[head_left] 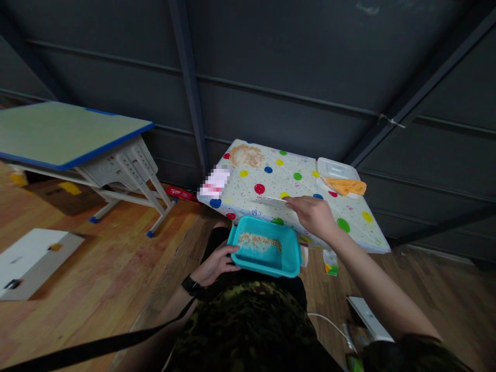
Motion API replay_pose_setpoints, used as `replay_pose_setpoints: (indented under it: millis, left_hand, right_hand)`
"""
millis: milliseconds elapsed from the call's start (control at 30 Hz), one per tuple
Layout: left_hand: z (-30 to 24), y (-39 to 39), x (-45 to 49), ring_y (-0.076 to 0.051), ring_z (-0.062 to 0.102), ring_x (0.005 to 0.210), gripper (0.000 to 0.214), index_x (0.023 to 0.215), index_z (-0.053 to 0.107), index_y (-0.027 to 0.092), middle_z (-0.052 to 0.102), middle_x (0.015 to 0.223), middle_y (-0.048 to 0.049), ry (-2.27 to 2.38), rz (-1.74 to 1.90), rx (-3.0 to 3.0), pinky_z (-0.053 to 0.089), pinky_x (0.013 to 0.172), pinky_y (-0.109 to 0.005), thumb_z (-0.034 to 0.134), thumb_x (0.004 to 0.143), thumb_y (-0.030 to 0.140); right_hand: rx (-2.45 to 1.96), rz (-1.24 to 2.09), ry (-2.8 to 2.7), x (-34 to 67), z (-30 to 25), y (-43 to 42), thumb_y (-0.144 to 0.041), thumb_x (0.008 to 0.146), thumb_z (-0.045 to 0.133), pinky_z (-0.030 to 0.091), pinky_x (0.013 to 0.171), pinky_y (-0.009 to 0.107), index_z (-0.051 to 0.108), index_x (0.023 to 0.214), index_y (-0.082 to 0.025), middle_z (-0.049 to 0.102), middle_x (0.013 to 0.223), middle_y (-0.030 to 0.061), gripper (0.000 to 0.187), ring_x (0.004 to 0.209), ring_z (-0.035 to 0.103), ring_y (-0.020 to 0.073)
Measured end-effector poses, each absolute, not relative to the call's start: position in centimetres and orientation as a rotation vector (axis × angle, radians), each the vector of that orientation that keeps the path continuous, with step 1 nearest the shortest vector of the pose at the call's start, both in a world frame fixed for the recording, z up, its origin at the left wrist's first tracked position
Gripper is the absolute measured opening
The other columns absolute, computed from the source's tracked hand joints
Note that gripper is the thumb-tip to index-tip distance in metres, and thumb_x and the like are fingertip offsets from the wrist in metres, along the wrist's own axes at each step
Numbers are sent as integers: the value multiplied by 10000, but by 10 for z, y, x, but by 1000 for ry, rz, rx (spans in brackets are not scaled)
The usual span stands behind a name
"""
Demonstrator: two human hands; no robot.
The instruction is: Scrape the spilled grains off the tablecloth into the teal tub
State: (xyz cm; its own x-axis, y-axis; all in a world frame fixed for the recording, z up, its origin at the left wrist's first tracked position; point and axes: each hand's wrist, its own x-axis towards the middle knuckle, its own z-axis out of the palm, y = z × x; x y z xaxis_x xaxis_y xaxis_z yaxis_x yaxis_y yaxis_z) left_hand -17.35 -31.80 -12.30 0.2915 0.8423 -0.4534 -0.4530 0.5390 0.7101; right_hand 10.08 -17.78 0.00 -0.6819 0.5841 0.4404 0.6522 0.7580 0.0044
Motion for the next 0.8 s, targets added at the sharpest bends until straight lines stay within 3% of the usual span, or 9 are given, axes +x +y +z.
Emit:
replay_pose_setpoints:
  millis: [333, 567, 800]
  left_hand:
    - [-129, -317, -175, -268, 655, 1074, 444, 1247, 612, 153, 698, 1236, -136, 905, 918, 499, 517, 977, -462, 629, 851, 351]
    - [-128, -317, -174, -280, 650, 1096, 454, 1256, 601, 150, 696, 1238, -136, 906, 918, 507, 514, 978, -469, 624, 850, 352]
    - [-128, -318, -175, -276, 640, 1111, 445, 1258, 593, 142, 689, 1243, -134, 890, 911, 501, 509, 985, -466, 623, 847, 310]
  right_hand:
    - [-859, -104, -2534, 125, 8, -233, -144, 900, 489, 576, 731, 344, 664, 1234, -298, 757, 956, 19, 408, 845, 716, 209]
    - [-952, -199, -2359, 134, 6, -226, -178, 918, 514, 572, 713, 330, 697, 1172, -222, 757, 960, 73, 316, 797, 718, 211]
    - [-912, -311, -2488, 127, -2, -229, -95, 902, 474, 562, 701, 319, 683, 1179, -193, 758, 938, 56, 360, 815, 713, 194]
